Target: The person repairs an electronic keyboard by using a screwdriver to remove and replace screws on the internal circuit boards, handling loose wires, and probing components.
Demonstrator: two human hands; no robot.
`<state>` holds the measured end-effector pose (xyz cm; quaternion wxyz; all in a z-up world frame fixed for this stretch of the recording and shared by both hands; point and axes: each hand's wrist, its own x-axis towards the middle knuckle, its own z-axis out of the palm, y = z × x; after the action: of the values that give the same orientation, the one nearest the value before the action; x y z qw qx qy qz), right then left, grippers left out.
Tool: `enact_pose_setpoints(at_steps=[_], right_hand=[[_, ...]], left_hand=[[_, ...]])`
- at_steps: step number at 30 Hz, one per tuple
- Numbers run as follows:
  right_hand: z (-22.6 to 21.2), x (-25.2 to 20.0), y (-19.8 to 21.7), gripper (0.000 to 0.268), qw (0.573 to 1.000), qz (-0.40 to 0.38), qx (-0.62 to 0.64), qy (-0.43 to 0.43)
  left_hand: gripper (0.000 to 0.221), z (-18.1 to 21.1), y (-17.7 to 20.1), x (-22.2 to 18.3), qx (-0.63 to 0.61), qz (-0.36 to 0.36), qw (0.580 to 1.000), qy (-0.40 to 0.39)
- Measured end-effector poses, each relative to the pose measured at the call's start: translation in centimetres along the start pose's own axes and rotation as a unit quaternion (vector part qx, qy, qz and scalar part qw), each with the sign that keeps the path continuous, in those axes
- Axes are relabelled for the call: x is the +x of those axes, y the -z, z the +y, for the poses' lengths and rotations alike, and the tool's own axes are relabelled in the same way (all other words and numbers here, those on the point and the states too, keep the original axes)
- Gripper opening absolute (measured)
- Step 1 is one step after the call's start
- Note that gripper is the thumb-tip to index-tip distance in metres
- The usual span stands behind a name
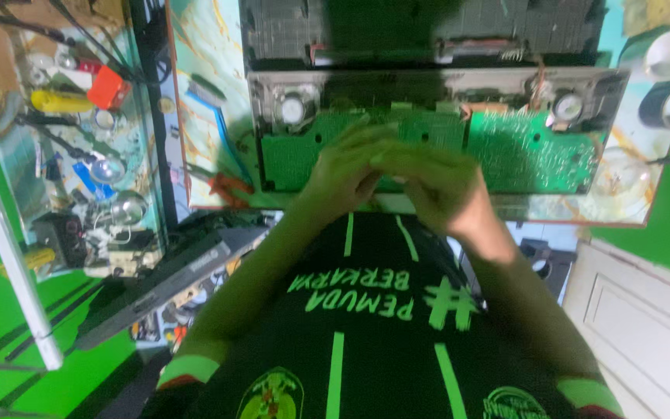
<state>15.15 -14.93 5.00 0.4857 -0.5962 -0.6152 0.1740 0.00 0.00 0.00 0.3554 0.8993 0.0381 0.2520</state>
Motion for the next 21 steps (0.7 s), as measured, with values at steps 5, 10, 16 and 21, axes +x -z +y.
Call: enact_pose_setpoints(at_steps=[5,10,16,21], right_hand=[[-0.4,-0.5,-1.3,0.017,0.986,0.125,-0.108,-0.012],[-1.0,-0.7,-0.6,0.028,0.993,0.078,-0.044,-0.073],[0.0,0.4,0.8,0.032,0.997,0.008,-0.077,0.022],[-0.5,0.6,-0.7,0.029,0.984,0.058,-0.167,-0.009]], left_hand=[[0.049,-0.2,-0.2,0.6,-0.010,-0.051,0.998,0.026],[0.033,-0.6,-0.8,0.8,-0.006,-0.057,0.998,0.011],[0.041,-1.5,0.9,0.5,-0.003,-0.104,0.994,-0.017],[0.032,-1.0,0.5,1.2,-0.037,-0.077,0.996,0.016]])
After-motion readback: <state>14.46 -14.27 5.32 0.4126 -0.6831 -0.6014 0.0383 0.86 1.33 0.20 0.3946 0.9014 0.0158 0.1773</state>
